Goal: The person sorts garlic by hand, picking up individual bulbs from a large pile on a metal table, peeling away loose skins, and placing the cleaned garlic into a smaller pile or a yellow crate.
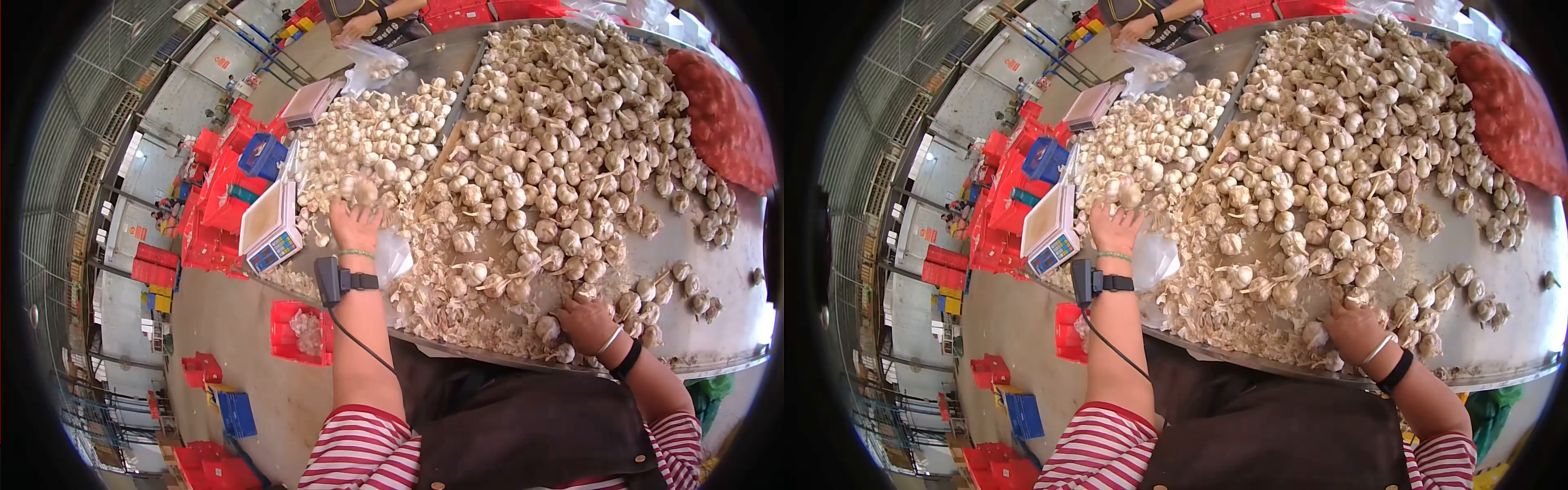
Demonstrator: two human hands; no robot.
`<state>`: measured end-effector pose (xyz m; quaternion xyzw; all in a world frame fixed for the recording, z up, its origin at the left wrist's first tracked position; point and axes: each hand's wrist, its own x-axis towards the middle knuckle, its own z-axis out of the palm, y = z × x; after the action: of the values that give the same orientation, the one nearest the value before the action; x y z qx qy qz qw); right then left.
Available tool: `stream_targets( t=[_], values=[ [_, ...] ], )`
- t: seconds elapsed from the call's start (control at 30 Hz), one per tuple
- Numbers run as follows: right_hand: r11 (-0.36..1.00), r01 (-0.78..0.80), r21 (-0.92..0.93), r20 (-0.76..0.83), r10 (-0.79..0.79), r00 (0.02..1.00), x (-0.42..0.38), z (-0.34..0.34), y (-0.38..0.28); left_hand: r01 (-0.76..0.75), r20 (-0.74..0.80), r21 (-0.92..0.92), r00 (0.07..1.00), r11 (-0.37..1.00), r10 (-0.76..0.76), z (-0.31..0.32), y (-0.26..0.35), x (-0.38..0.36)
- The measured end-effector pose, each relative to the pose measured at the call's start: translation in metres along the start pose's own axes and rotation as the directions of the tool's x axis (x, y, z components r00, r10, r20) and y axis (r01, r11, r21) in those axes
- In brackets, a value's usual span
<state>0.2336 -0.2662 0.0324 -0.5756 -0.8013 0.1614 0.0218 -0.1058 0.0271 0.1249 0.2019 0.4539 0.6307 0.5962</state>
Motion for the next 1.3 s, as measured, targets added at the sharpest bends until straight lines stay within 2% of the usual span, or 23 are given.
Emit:
stream_targets(
  t=[0.03,0.07,0.13,0.2,0.23,0.27,0.3,0.37,0.4,0.47,0.5,0.53,0.57,0.6,0.63,0.67,0.7,0.77,0.8,0.83,0.97,1.03,1.3],
  values=[
    [1.000,-0.004,0.000,-0.006,0.004,1.000,0.001,0.006,0.002,-0.068,-0.239,0.110,0.967,0.992,0.093,-0.006,-0.005,0.014],
    [0.999,-0.012,0.033,-0.016,0.012,1.000,0.003,0.011,0.005,-0.070,-0.232,0.111,0.968,0.991,0.094,-0.019,-0.017,0.026],
    [0.998,-0.022,0.066,-0.033,0.024,0.999,0.005,0.006,0.007,0.059,-0.055,0.377,0.998,0.924,-0.041,-0.049,-0.049,0.036],
    [0.984,-0.132,0.116,0.115,0.119,0.986,0.002,-0.018,0.008,0.100,0.047,0.426,0.990,0.899,-0.133,-0.053,-0.070,0.010],
    [0.984,-0.132,0.117,0.114,0.118,0.986,-0.003,-0.024,0.011,0.099,0.047,0.426,0.990,0.899,-0.132,-0.053,-0.077,0.004],
    [0.949,-0.131,0.287,-0.018,0.142,0.990,-0.011,-0.027,0.018,0.082,0.058,0.527,0.990,0.846,-0.132,-0.053,-0.083,0.002],
    [0.889,-0.103,0.447,-0.144,0.185,0.972,-0.020,-0.031,0.024,0.063,0.068,0.620,0.989,0.782,-0.134,-0.053,-0.086,0.004],
    [0.631,-0.185,0.753,-0.057,0.342,0.938,-0.043,-0.039,0.031,0.045,0.083,0.617,0.989,0.786,-0.122,-0.064,-0.089,0.030],
    [0.380,-0.214,0.900,0.038,0.421,0.906,-0.060,-0.029,0.036,-0.057,0.165,0.690,0.983,0.721,-0.080,-0.071,-0.089,0.049],
    [0.210,-0.310,0.927,0.141,0.570,0.809,-0.090,-0.036,0.032,-0.164,0.252,0.743,0.967,0.648,-0.045,-0.065,-0.084,0.073],
    [0.164,-0.291,0.942,0.114,0.660,0.742,-0.113,-0.003,0.040,-0.269,0.275,0.844,0.960,0.463,0.056,-0.055,-0.080,0.082],
    [0.215,-0.245,0.945,0.032,0.686,0.727,-0.131,0.021,0.042,-0.345,0.316,0.905,0.937,0.248,0.150,-0.046,-0.076,0.093],
    [0.312,-0.434,0.845,0.046,0.766,0.641,-0.144,0.018,0.031,-0.346,0.317,0.904,0.937,0.252,0.150,-0.044,-0.075,0.111],
    [0.454,-0.322,0.831,-0.178,0.765,0.619,-0.153,0.035,0.024,-0.374,0.351,0.920,0.919,0.115,0.182,-0.047,-0.076,0.135],
    [0.488,-0.376,0.788,-0.217,0.791,0.572,-0.156,0.033,0.010,-0.392,0.388,0.920,0.898,-0.023,0.209,-0.046,-0.075,0.154],
    [0.430,-0.493,0.756,-0.097,0.819,0.565,-0.157,0.034,0.000,-0.348,0.404,0.903,0.887,-0.254,0.223,-0.032,-0.071,0.177],
    [0.450,-0.570,0.687,-0.016,0.794,0.607,-0.158,0.025,-0.005,-0.347,0.403,0.905,0.886,-0.247,0.231,-0.024,-0.069,0.186],
    [0.669,-0.486,0.563,-0.313,0.716,0.624,-0.168,0.069,0.008,-0.290,0.375,0.861,0.917,-0.417,0.138,-0.011,-0.065,0.206],
    [0.585,-0.581,0.566,-0.192,0.779,0.597,-0.153,0.051,0.003,-0.257,0.332,0.828,0.941,-0.499,0.066,-0.005,-0.064,0.218],
    [0.495,-0.671,0.552,-0.069,0.829,0.555,-0.139,0.030,-0.005,-0.249,0.326,0.835,0.942,-0.491,0.077,-0.003,-0.066,0.228],
    [0.500,-0.685,0.530,-0.194,0.858,0.476,-0.119,0.033,-0.002,-0.343,0.447,0.729,0.894,-0.593,0.033,-0.015,-0.078,0.272],
    [0.404,-0.766,0.501,-0.094,0.905,0.415,-0.118,0.033,-0.002,-0.400,0.522,0.668,0.853,-0.628,0.011,-0.015,-0.084,0.285],
    [0.302,-0.832,0.465,-0.019,0.943,0.331,-0.122,0.044,0.006,-0.259,0.315,0.820,0.949,-0.510,0.024,0.015,-0.076,0.279]
  ],
)
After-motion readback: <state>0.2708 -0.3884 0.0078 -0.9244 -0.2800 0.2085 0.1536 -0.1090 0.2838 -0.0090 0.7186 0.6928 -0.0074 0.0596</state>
